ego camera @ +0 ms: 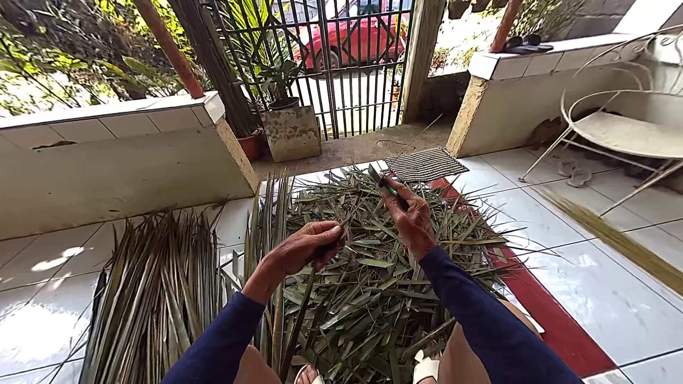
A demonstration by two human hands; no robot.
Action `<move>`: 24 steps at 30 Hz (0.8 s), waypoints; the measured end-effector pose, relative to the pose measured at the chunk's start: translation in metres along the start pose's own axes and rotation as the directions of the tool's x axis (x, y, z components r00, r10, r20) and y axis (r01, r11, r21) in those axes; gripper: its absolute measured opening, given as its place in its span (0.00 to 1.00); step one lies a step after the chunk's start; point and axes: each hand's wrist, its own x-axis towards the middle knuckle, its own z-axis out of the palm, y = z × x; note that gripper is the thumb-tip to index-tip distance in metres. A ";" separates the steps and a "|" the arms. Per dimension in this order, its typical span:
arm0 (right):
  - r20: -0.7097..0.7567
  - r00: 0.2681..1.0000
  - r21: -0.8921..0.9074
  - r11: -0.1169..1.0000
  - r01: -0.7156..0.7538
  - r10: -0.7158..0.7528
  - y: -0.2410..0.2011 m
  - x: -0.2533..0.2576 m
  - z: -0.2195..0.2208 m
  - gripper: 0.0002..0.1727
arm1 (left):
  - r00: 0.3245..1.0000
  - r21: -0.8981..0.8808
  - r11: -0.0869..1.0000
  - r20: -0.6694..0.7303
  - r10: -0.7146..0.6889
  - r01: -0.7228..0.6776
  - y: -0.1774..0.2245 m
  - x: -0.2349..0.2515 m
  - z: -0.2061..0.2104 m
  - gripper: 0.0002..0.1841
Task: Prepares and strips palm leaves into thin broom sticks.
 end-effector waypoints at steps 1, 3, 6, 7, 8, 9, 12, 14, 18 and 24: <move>-0.003 1.000 0.019 1.000 0.005 -0.004 0.003 0.003 -0.003 0.20 | 1.000 0.004 1.000 0.003 -0.002 0.002 0.000 -0.001 0.000 0.18; -0.029 0.999 0.065 0.998 0.023 -0.021 0.006 0.008 -0.007 0.20 | 1.000 0.015 1.000 0.006 -0.005 0.005 0.000 -0.002 0.000 0.18; -0.067 0.998 0.101 0.995 0.023 -0.017 0.007 0.014 -0.015 0.19 | 1.000 0.023 1.000 0.015 -0.015 0.014 -0.002 -0.004 -0.001 0.17; -0.076 0.997 0.095 0.995 0.022 -0.015 0.009 0.016 -0.019 0.19 | 1.000 0.026 0.999 0.016 -0.019 0.019 -0.002 -0.005 -0.001 0.17; -0.092 0.996 0.090 0.996 0.027 -0.019 0.010 0.018 -0.022 0.19 | 0.999 0.030 0.999 0.022 -0.024 0.023 -0.003 -0.006 -0.001 0.17; -0.108 0.994 0.090 0.996 0.029 -0.019 0.011 0.020 -0.026 0.19 | 0.999 0.033 0.999 0.030 -0.029 0.028 -0.004 -0.007 -0.001 0.17; -0.168 0.986 0.163 0.986 0.030 -0.003 0.014 0.027 -0.036 0.19 | 0.998 0.032 0.998 0.044 -0.050 0.048 -0.006 -0.009 -0.002 0.17; -0.179 0.983 0.240 0.971 0.018 0.026 0.019 0.033 -0.045 0.19 | 0.997 0.030 0.998 0.052 -0.058 0.057 -0.007 -0.012 -0.003 0.17; -0.233 0.960 0.326 0.943 -0.074 0.155 0.032 0.048 -0.073 0.20 | 0.996 0.038 0.997 0.054 -0.076 0.074 -0.006 -0.018 -0.005 0.17; -0.439 0.853 0.292 0.943 -0.162 0.282 0.072 0.053 -0.113 0.22 | 0.996 -0.001 0.999 -0.068 -0.053 0.053 -0.004 -0.024 -0.014 0.20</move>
